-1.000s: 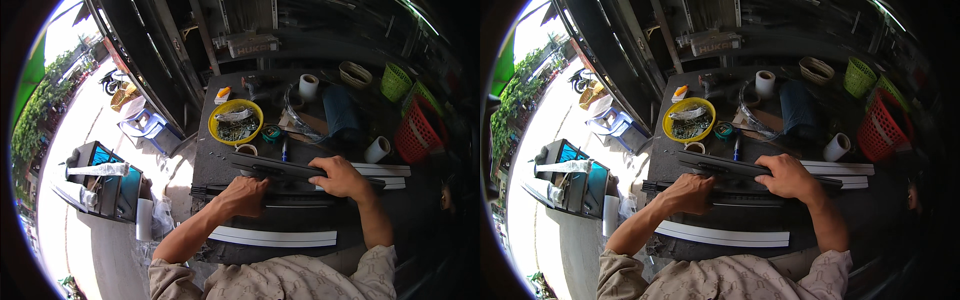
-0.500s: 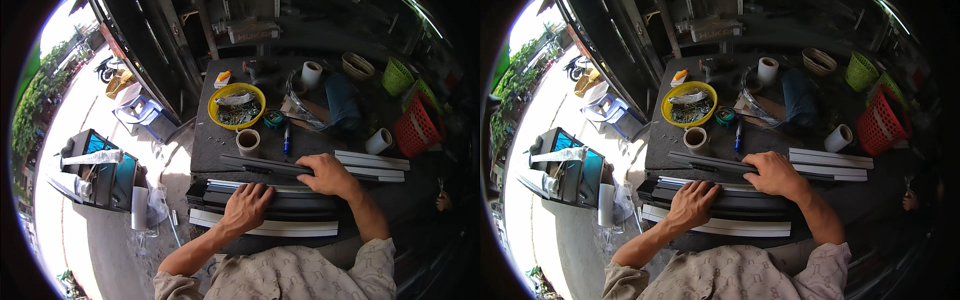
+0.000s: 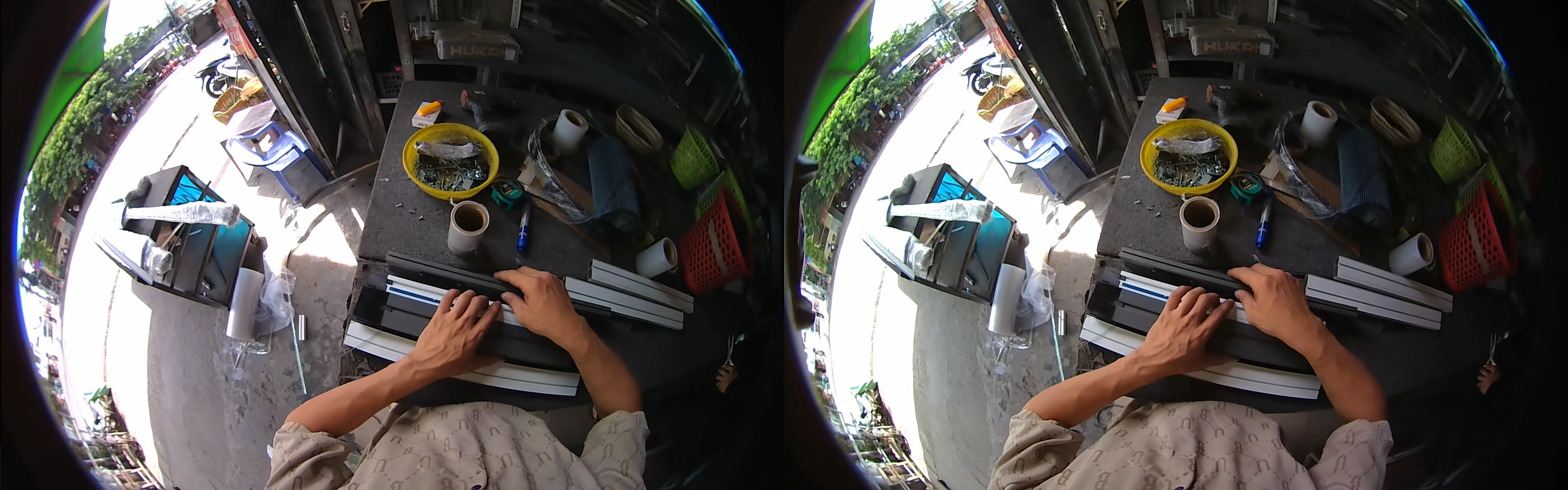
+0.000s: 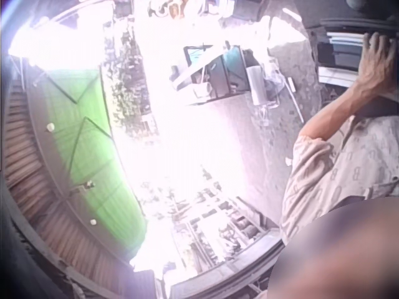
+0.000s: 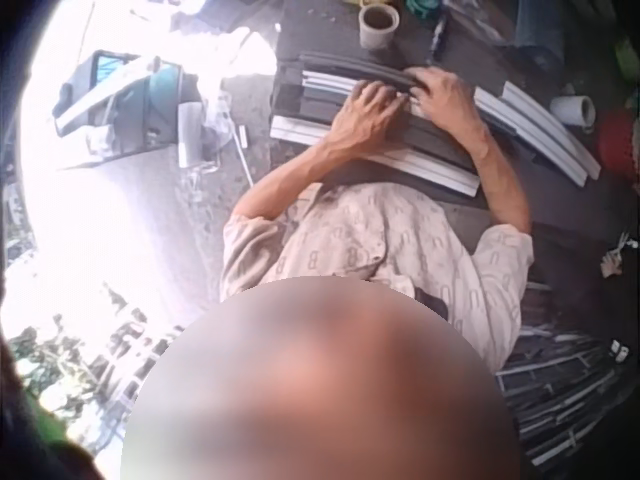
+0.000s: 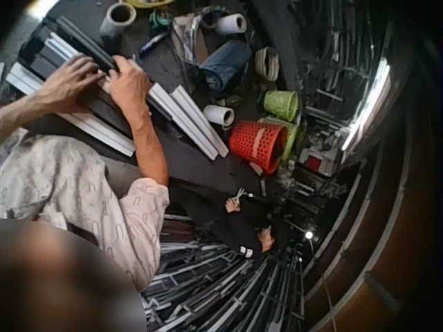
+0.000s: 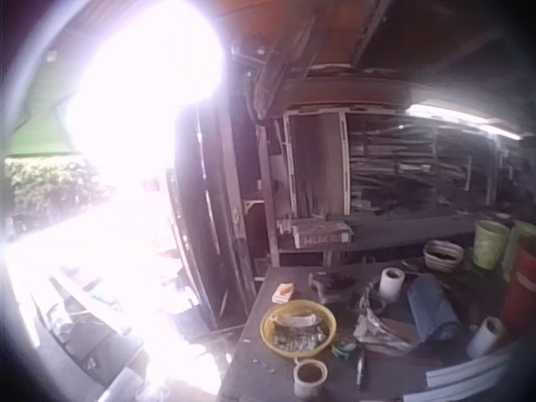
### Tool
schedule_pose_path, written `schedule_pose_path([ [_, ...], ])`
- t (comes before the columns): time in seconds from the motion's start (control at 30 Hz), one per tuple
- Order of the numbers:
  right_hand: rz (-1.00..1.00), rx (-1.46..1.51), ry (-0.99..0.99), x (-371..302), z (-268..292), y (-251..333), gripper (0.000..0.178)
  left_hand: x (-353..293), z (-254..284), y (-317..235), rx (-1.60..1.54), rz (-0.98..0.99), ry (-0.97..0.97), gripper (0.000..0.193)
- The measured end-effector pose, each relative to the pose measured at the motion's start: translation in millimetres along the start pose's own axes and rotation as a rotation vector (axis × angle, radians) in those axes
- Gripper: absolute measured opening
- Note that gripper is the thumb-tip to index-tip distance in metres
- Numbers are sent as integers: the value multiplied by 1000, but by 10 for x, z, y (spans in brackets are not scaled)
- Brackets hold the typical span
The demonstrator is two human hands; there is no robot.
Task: The person assembles a window frame by inserting a thin wire into a black profile, then uses a cordless drill to drive screws into the profile. They handle multiple white and black profiles and place the assembled piece on the workbench.
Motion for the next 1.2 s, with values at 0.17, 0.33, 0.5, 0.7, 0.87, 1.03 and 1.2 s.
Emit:
schedule_pose_path([
  [0.17,25,115,-58,56,-120,10,35,29,29,32,-107,-30,-5,86],
  [0.33,-8,199,-35,69,-183,10,37,-76,191,93,-324,-102,-108,81],
  [0.5,41,108,-92,10,-248,26,40,-448,818,886,-153,373,-485,70],
  [0.7,112,-146,3,-123,-311,117,90,-620,760,1545,-527,834,-308,79],
  [0.87,148,-318,180,-245,-381,206,151,-653,674,1626,-680,911,-285,74],
  [1.03,155,-283,216,-232,-401,203,153,-712,571,1731,-836,898,-366,75],
  [1.2,145,-266,233,-244,-408,171,142,-704,584,1670,-812,896,-452,75],
])
Point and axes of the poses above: each hand's wrist, its own x-axis towards the middle knuckle, its own z-axis out of the back of the hand, y = z × x, the point moved 6 cm from there along x, towards the middle knuckle, and after that the axes turned 6 degrees about z, right-handed, at the moved point
